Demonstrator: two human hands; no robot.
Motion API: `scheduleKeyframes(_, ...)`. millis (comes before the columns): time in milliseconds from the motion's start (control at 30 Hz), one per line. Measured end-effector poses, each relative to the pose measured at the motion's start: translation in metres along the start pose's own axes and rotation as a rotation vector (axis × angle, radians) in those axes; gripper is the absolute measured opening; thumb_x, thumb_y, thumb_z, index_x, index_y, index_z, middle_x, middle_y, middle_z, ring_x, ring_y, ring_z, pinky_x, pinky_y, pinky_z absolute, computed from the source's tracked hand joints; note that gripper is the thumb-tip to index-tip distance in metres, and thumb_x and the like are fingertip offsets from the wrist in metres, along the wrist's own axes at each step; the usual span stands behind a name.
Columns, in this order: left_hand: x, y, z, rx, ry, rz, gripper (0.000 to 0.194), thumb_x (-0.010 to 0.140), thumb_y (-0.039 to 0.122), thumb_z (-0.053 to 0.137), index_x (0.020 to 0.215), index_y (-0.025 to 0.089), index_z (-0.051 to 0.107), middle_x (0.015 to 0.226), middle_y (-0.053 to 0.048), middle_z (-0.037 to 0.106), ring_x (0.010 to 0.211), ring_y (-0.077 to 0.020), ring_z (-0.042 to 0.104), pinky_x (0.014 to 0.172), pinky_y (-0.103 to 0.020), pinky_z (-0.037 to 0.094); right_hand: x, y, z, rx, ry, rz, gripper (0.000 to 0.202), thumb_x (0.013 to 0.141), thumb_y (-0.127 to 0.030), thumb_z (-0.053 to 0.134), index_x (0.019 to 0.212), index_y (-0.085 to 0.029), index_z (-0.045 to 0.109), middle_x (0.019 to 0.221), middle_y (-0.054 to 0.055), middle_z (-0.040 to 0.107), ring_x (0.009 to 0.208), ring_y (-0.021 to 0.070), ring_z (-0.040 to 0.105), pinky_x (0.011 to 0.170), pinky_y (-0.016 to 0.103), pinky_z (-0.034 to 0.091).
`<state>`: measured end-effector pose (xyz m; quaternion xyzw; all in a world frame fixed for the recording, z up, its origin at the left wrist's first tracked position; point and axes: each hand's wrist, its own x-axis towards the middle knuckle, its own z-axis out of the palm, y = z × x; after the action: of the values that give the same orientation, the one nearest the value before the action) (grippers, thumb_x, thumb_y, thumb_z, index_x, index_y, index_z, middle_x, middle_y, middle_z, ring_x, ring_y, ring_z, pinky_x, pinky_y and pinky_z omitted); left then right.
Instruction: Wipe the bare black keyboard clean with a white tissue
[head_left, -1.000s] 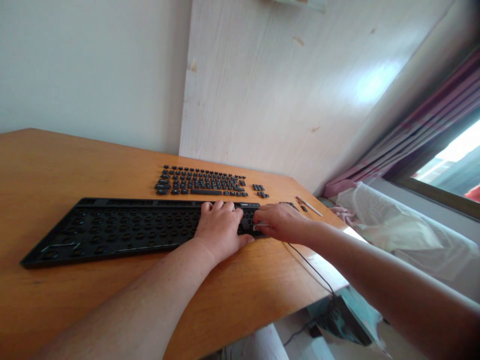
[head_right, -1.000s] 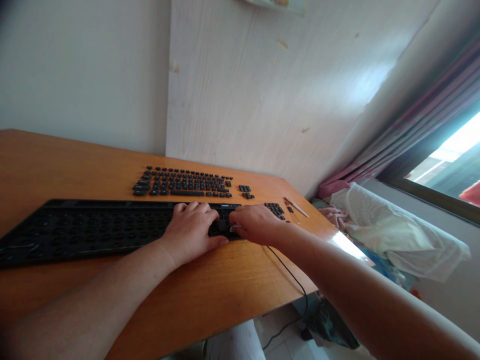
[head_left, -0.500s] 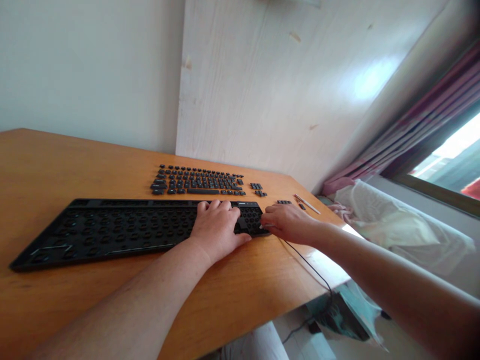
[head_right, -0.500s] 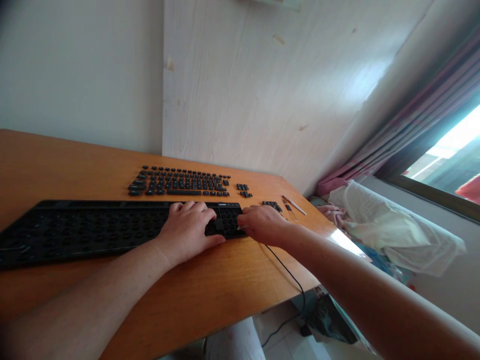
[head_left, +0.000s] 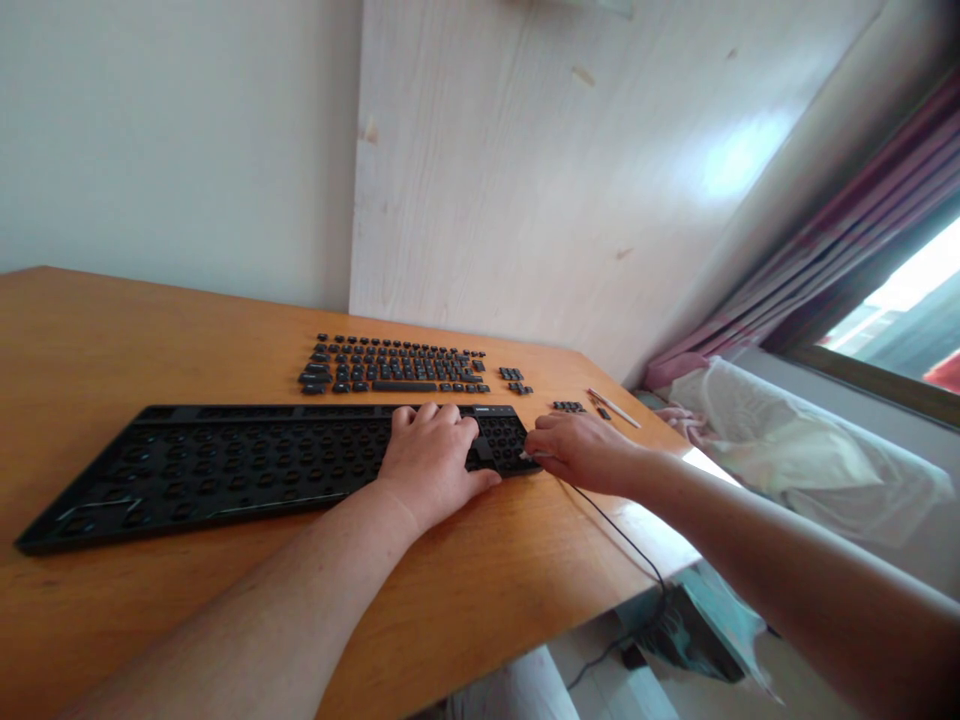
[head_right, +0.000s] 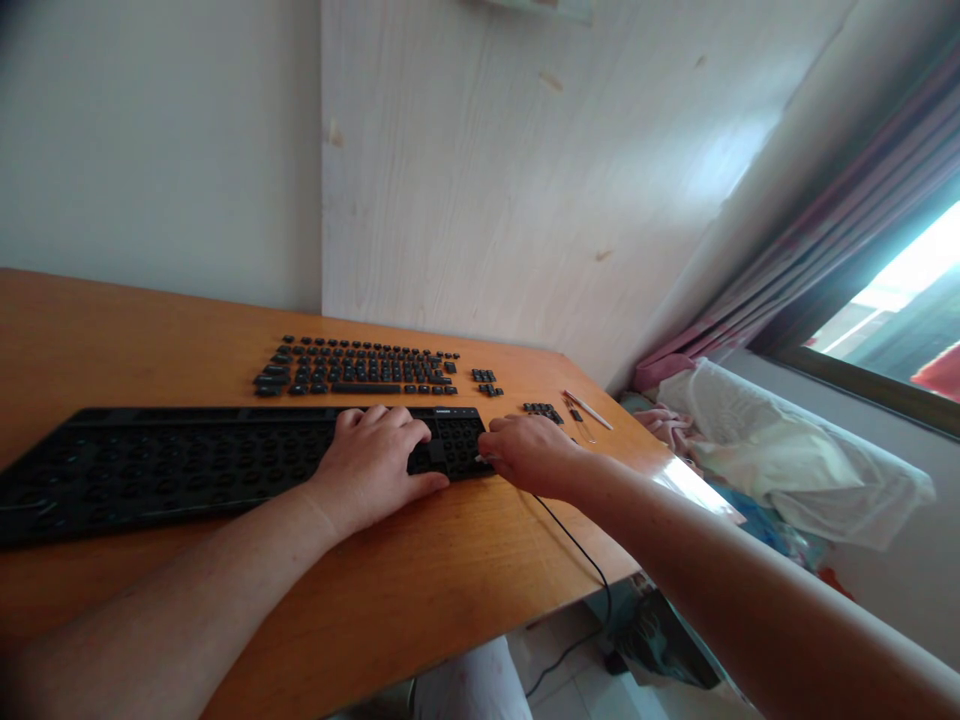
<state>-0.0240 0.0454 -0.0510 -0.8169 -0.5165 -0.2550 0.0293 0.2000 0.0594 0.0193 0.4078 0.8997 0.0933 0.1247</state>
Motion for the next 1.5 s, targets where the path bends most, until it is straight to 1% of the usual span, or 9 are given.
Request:
scheduleKeyframes(300, 0.0, 0.0, 0.0, -0.001, 0.0, -0.006, 0.054, 0.069, 0.068, 0.064, 0.099, 0.024, 0.067, 0.105, -0.01, 0.063, 0.104, -0.0327, 0.051, 0.087, -0.047, 0.031, -0.012, 0.019, 0.006, 0.085, 0.101, 0.104, 0.015, 0.089, -0.025, 0.052, 0.09, -0.021, 0.067, 0.09, 0.006, 0.068, 0.087, 0.0199, 0.063, 0.074, 0.03, 0.041)
scheduleKeyframes(533, 0.0, 0.0, -0.002, -0.009, -0.007, -0.003, 0.051, 0.071, 0.067, 0.064, 0.099, 0.025, 0.067, 0.105, -0.009, 0.063, 0.104, -0.032, 0.051, 0.087, -0.047, 0.031, -0.02, 0.015, 0.015, 1.115, 0.273, 0.425, 0.026, 0.08, -0.044, 0.066, 0.081, -0.018, 0.061, 0.061, -0.002, 0.059, 0.05, 0.0097, 0.051, 0.051, 0.024, 0.038)
scheduleKeyframes(667, 0.0, 0.001, -0.004, 0.0, -0.011, -0.001, 0.048, 0.072, 0.066, 0.064, 0.098, 0.025, 0.066, 0.104, -0.009, 0.064, 0.104, -0.0311, 0.052, 0.088, -0.047, 0.031, -0.022, 0.002, 0.022, 1.647, 0.274, 0.387, 0.032, 0.073, -0.043, 0.075, 0.084, -0.018, 0.06, 0.069, 0.0, 0.064, 0.053, 0.0078, 0.052, 0.048, 0.02, 0.036)
scheduleKeyframes(767, -0.001, 0.004, -0.008, -0.027, 0.007, 0.009, 0.046, 0.074, 0.063, 0.063, 0.098, 0.024, 0.066, 0.104, -0.008, 0.064, 0.104, -0.0303, 0.052, 0.088, -0.045, 0.031, -0.023, -0.008, 0.024, 1.84, 0.255, 0.36, 0.03, 0.073, -0.039, 0.077, 0.085, -0.017, 0.059, 0.072, 0.001, 0.066, 0.055, 0.0081, 0.056, 0.048, 0.018, 0.037)
scheduleKeyframes(900, 0.001, 0.013, -0.018, -0.126, 0.071, 0.045, 0.037, 0.09, 0.055, 0.047, 0.097, 0.023, 0.065, 0.1, -0.007, 0.067, 0.101, -0.0264, 0.055, 0.086, -0.041, 0.032, -0.021, -0.017, 0.026, 1.925, 0.241, 0.346, 0.029, 0.074, -0.036, 0.077, 0.085, -0.017, 0.058, 0.073, 0.002, 0.067, 0.056, 0.0088, 0.058, 0.048, 0.018, 0.039)
scheduleKeyframes(1067, 0.002, 0.02, -0.027, -0.265, 0.016, 0.066, 0.053, 0.098, 0.053, 0.026, 0.075, 0.021, 0.061, 0.078, -0.004, 0.067, 0.082, -0.0215, 0.059, 0.077, -0.035, 0.032, -0.018, -0.03, 0.026, 1.93, 0.241, 0.246, 0.028, 0.076, -0.036, 0.076, 0.087, -0.017, 0.059, 0.075, 0.001, 0.067, 0.056, 0.0081, 0.057, 0.049, 0.018, 0.039)
scheduleKeyframes(1233, 0.003, 0.022, -0.025, -0.554, -0.146, 0.073, 0.057, 0.097, 0.056, 0.024, 0.07, 0.021, 0.06, 0.068, -0.001, 0.063, 0.067, -0.0185, 0.056, 0.073, -0.033, 0.032, -0.015, -0.045, 0.024, 1.882, 0.265, 0.191, 0.029, 0.075, -0.037, 0.077, 0.088, -0.017, 0.06, 0.077, 0.0, 0.066, 0.057, 0.0075, 0.055, 0.053, 0.02, 0.04)
scheduleKeyframes(1367, 0.005, 0.026, -0.026, -0.876, -0.222, -0.037, 0.054, 0.094, 0.059, 0.029, 0.07, 0.019, 0.056, 0.063, 0.0, 0.057, 0.061, -0.0162, 0.05, 0.061, -0.028, 0.035, -0.014, -0.05, 0.023, 1.88, 0.29, 0.161, 0.03, 0.076, -0.037, 0.077, 0.088, -0.018, 0.059, 0.076, -0.001, 0.064, 0.058, 0.0072, 0.053, 0.054, 0.02, 0.038)
scheduleKeyframes(1500, 0.005, 0.026, -0.026, -0.988, -0.249, -0.138, 0.05, 0.091, 0.061, 0.035, 0.069, 0.019, 0.051, 0.059, 0.002, 0.049, 0.057, -0.0137, 0.044, 0.057, -0.027, 0.033, -0.015, -0.049, 0.022, 1.88, 0.303, 0.167, 0.03, 0.076, -0.038, 0.077, 0.09, -0.019, 0.058, 0.071, -0.003, 0.06, 0.056, 0.0065, 0.049, 0.052, 0.019, 0.034)
